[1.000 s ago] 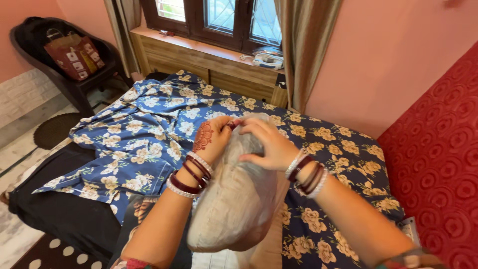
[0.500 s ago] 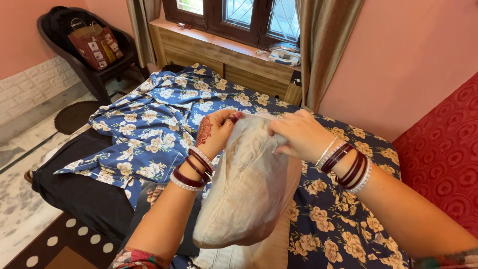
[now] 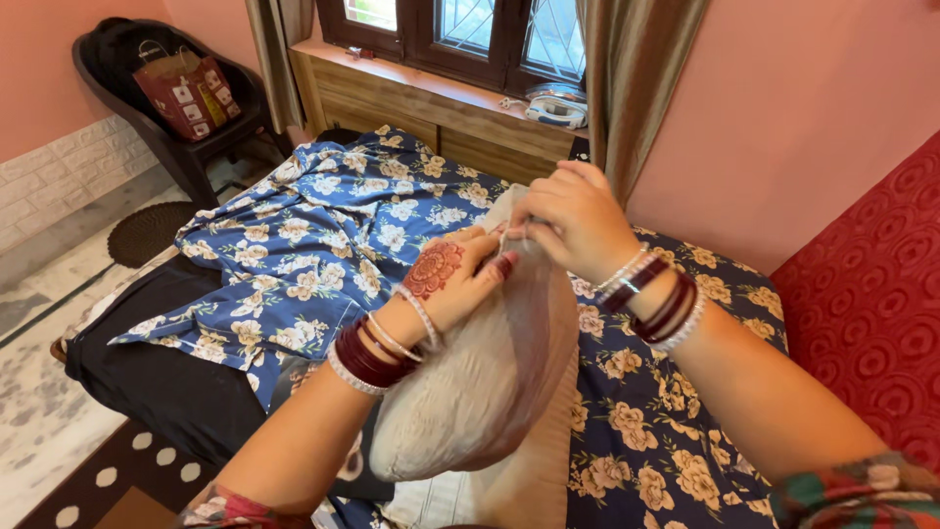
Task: The person places a white pillow into a blue floral pillowcase on a bed, smoothing the fabric and zipping the closure. They repeat this process with a second pillow, ensuring the cases are properly fitted and aligned.
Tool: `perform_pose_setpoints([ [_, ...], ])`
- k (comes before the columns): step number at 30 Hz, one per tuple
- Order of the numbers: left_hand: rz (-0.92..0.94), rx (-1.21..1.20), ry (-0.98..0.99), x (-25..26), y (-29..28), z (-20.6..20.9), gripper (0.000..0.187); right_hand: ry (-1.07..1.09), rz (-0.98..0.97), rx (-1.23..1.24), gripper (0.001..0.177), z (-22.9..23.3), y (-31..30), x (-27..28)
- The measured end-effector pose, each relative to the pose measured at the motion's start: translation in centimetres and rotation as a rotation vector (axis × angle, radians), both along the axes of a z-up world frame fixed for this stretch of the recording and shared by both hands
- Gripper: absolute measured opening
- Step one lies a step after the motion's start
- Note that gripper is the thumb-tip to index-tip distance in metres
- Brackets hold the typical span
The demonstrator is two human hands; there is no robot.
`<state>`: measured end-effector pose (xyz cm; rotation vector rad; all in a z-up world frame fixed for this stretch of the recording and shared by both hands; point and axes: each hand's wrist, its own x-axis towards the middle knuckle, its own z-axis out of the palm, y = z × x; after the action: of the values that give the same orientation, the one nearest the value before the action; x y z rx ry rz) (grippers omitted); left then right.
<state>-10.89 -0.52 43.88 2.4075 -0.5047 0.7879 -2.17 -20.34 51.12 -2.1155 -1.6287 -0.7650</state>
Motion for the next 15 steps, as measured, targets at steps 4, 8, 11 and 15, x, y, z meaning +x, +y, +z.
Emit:
perform_pose_setpoints([
  [4,0.121,0.067,-0.048,4.6,1.0,-5.3,0.023,-0.048,0.017,0.005,0.009,-1.6,2.0,1.5],
  [8,0.362,0.168,-0.143,11.8,5.3,-8.9,0.020,0.084,-0.085,0.090,0.007,-2.1,2.8,2.8],
  [11,0.504,0.299,-0.371,11.6,11.5,-4.8,0.018,0.394,-0.067,0.222,0.030,-2.4,-0.1,3.9],
  [15,0.239,0.279,-0.331,7.8,12.1,4.1,0.021,0.516,-0.171,0.195,0.035,-7.0,-7.7,5.1],
])
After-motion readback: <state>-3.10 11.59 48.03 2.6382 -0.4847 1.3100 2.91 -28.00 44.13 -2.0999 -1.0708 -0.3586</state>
